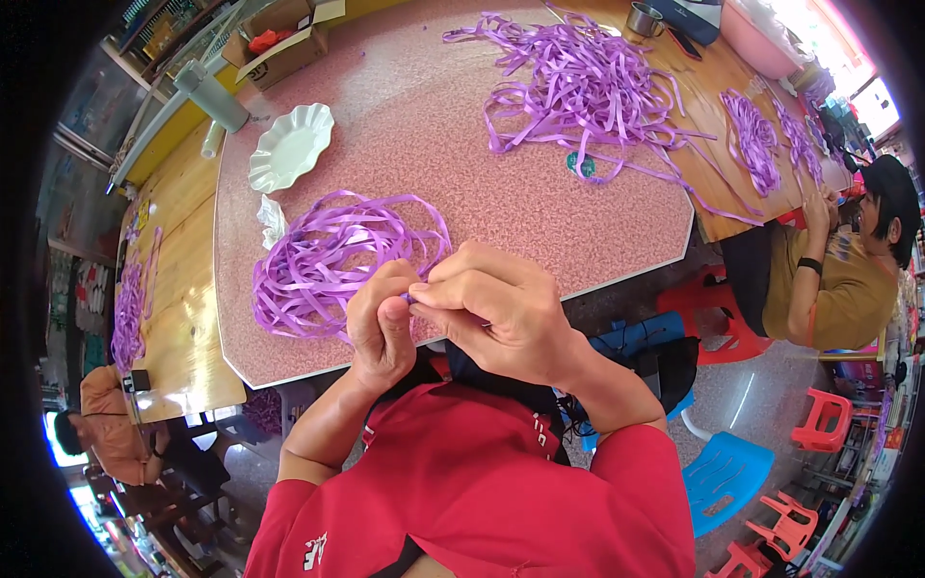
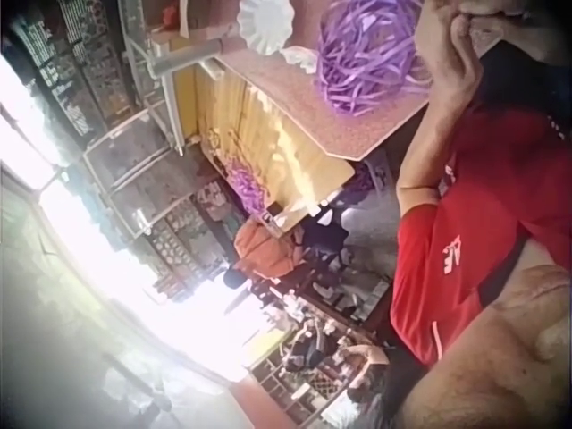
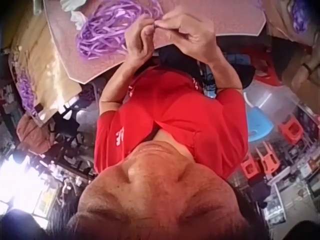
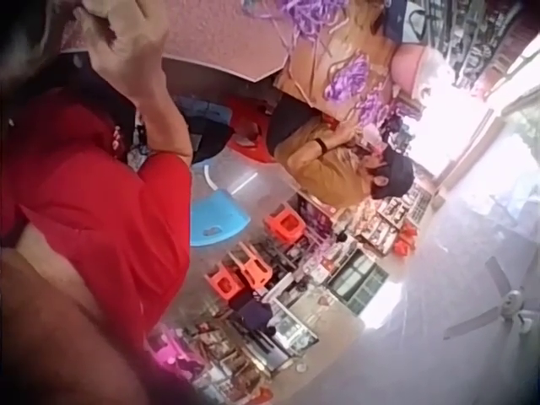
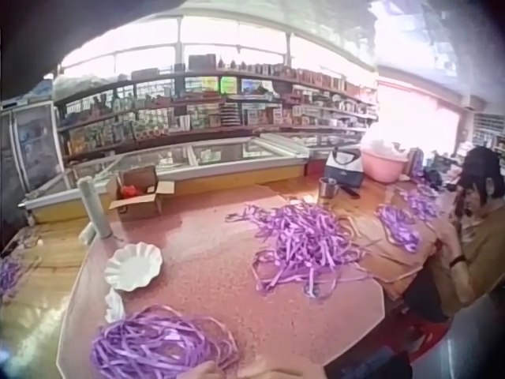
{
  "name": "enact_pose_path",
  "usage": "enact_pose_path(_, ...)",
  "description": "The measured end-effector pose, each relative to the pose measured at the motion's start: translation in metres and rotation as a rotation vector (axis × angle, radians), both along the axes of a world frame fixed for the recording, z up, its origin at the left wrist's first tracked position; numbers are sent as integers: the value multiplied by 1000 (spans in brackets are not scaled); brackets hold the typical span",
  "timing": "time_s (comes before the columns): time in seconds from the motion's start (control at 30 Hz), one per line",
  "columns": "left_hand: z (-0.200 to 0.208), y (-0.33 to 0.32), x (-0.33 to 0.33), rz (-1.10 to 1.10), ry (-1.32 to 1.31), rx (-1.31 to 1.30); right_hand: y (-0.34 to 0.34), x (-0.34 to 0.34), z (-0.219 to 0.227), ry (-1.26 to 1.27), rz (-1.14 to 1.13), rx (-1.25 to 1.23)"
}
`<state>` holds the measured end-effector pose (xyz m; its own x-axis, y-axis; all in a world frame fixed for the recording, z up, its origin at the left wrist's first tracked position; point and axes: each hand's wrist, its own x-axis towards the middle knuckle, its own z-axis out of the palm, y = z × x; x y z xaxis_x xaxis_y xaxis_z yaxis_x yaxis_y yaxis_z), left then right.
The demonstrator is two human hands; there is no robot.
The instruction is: Tying knots or loops into individual long purple plastic ribbons at an assembly table.
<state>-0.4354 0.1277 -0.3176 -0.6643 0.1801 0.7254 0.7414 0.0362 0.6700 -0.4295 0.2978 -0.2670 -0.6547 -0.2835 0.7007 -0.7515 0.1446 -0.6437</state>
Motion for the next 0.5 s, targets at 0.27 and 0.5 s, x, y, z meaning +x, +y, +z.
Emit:
enact_pose_path(0.27,6,5,8,-67,-76,79,3,-6,3,30,101,-15)
enact_pose_path(0.5,9,-3,9,-137,-281,75,1,-9,-5,-159,158,-57)
